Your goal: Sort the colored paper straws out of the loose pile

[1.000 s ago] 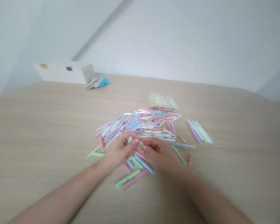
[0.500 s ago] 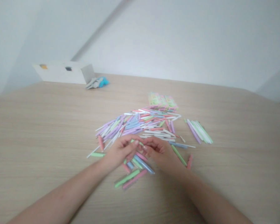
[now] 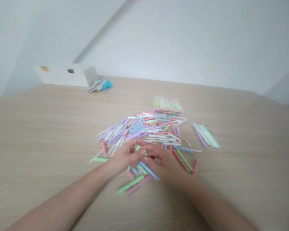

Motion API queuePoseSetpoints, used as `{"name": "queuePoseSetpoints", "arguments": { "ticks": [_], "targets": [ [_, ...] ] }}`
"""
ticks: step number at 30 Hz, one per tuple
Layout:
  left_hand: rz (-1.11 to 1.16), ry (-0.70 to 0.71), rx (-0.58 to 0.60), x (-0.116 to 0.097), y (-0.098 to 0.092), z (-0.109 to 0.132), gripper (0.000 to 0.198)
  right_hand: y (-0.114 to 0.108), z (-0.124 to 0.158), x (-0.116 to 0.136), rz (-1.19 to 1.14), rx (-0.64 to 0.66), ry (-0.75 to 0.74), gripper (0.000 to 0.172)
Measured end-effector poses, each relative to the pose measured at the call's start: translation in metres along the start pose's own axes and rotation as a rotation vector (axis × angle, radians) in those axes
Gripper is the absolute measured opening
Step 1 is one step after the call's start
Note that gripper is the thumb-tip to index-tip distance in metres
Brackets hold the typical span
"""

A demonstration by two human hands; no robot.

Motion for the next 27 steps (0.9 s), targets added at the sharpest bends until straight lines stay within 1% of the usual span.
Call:
{"name": "queuePoseSetpoints", "arguments": {
  "ticks": [1, 3, 6, 8, 10, 12, 15, 20, 24, 27],
  "targets": [
    [0.011, 0.006, -0.004, -0.001, 0.0, 0.0, 0.029, 0.001, 0.0, 0.002, 0.029, 0.013, -0.006, 0.02],
    [0.106, 0.055, -0.003, -0.004, 0.001, -0.001, 0.027, -0.002, 0.0, 0.003, 0.05, -0.02, 0.005, 0.016],
    [0.281, 0.141, 0.033, -0.011, 0.002, -0.002, 0.024, -0.012, 0.001, 0.0, -0.056, -0.143, 0.068, 0.016],
    [0.307, 0.169, 0.054, -0.014, 0.002, -0.003, 0.027, -0.019, 0.002, -0.003, -0.133, -0.219, 0.099, 0.016],
    [0.259, 0.179, 0.074, -0.015, 0.002, -0.003, 0.03, -0.025, 0.003, -0.002, -0.18, -0.283, 0.087, 0.017],
    [0.174, 0.172, 0.121, -0.014, 0.004, -0.003, 0.034, -0.029, 0.004, 0.002, -0.212, -0.334, 0.045, 0.018],
    [0.033, 0.146, 0.2, -0.014, 0.01, -0.001, 0.035, -0.033, 0.005, 0.007, -0.223, -0.368, 0.008, 0.02],
    [-0.124, 0.103, 0.265, -0.017, 0.019, 0.004, 0.027, -0.032, 0.004, 0.012, -0.186, -0.358, 0.007, 0.013],
    [-0.221, 0.032, 0.245, -0.016, 0.018, 0.006, 0.028, -0.027, 0.004, 0.012, -0.214, -0.313, 0.026, 0.011],
    [-0.247, 0.026, 0.227, -0.016, 0.016, 0.006, 0.029, -0.024, 0.005, 0.009, -0.227, -0.287, 0.064, 0.013]
  ]
}}
Point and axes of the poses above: each hand's wrist, its own z-axis away from the middle knuckle, its own y-axis out of the palm, x = y × z, the point moved 5 cm from there along -z, towards the middle knuckle, and after that the axes turned 8 degrees about x, right-handed, at the moved point
